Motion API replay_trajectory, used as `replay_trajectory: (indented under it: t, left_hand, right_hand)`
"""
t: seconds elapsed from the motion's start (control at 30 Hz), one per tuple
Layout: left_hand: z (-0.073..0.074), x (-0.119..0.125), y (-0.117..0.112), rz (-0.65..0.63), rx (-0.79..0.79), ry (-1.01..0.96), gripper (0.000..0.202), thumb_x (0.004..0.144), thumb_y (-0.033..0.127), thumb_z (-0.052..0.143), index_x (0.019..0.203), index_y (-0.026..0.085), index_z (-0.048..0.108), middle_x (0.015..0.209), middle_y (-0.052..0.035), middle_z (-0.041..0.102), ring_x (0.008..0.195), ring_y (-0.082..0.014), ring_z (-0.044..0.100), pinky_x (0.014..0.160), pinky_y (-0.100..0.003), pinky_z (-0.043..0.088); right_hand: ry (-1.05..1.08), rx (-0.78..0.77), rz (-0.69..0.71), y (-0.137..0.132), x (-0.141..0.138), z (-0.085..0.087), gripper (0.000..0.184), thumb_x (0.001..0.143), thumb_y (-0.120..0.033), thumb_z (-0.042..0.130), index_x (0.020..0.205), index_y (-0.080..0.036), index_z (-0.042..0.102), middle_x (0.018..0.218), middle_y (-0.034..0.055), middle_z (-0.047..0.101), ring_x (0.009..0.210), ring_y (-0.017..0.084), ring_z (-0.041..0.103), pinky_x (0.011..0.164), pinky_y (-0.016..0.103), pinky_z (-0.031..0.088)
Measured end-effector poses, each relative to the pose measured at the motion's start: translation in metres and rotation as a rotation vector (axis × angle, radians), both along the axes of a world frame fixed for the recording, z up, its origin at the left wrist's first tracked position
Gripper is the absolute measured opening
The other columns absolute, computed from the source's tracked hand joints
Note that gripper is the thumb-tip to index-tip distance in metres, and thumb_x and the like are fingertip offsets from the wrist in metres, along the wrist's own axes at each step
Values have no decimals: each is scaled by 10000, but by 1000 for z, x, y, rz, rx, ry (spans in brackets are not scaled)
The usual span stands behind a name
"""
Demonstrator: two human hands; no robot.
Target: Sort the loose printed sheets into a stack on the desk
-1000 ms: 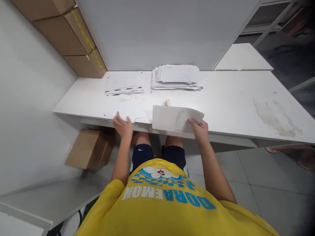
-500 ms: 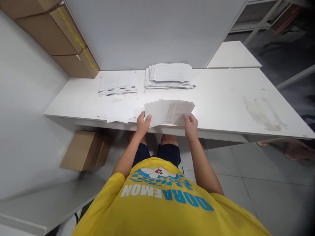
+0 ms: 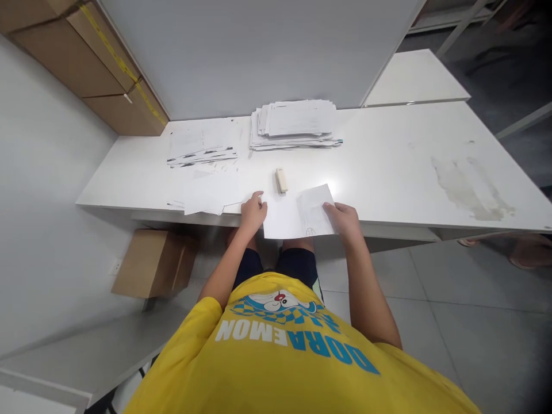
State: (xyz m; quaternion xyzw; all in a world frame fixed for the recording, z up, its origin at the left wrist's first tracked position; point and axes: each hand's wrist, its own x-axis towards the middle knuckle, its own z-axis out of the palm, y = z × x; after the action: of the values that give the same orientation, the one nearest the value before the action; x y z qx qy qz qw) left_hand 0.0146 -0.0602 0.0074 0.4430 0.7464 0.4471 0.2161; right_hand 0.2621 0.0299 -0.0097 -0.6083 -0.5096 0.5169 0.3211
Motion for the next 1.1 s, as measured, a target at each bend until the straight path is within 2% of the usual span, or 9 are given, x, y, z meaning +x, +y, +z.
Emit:
replay_trajectory:
  t: [0.1,0.2,0.37,0.47,0.57,0.63,0.73,0.9,1.1]
  left_hand:
    - [-3,-2,11,2,2,-5,345,805,116,619,1127,241,631,715,24,563,699,-185,563,854,-320,438]
    - [-5,0,21,-29,-38,100,332,803,101,629,1109,231,620,693,13,541,764,-220,574,898,-356,425]
    - [-8,8,38,-147,-68,210,321,808,162,676,1120,218,620,672,-14,537,877,-285,588,945,-401,414]
    - [-11,13,43,-149,-31,276,363,861,226,617,1221,187,592,903,-99,637,977,-302,583,959,-419,416]
    - [-14,18,42,-186,84,363,411,885,232,559,1293,187,579,1283,-164,588,1134,-322,539,1003,-433,392]
    - [-16,21,40,-279,132,415,444,889,211,531,1330,226,572,1450,-129,510,1224,-332,491,1048,-457,352]
    - [-17,24,38,-353,121,457,508,892,152,475,1381,273,540,1521,-69,476,1289,-335,447,1081,-500,300]
    - [-17,24,38,-353,45,498,585,890,84,376,1429,279,496,1542,-45,463,1299,-318,441,1066,-519,292]
    - [-17,25,39,-356,19,556,612,901,79,342,1471,278,447,1568,-45,428,1303,-304,447,1046,-505,309]
  right_hand:
    - [34,-12,-24,7,1,0,259,721,-427,626,636,-184,602,595,7,535,583,150,492,504,259,377]
    - [37,-20,-45,15,3,-1,238,710,-412,629,665,-178,629,625,16,562,596,155,511,503,258,382]
    - [-36,112,-57,36,23,-4,258,669,-354,620,795,-154,725,680,20,617,620,160,540,524,262,401]
    - [-51,149,-33,47,41,-11,298,671,-337,615,852,-146,754,672,11,621,611,158,536,530,266,401]
    - [-35,133,-44,52,52,-20,372,687,-309,632,994,-146,763,727,22,653,630,163,551,553,274,422]
    - [-14,123,-46,52,56,-23,489,707,-297,644,1173,-168,721,798,33,678,652,160,561,589,281,446]
    - [-1,138,-17,51,59,-25,615,742,-299,650,1352,-223,619,862,38,687,676,153,557,615,285,454]
    - [-5,165,17,47,60,-22,612,768,-308,653,1375,-253,598,908,41,672,705,146,548,621,278,453]
    - [-37,158,-4,46,61,-27,604,796,-317,630,1393,-259,570,929,40,640,731,146,547,659,287,476]
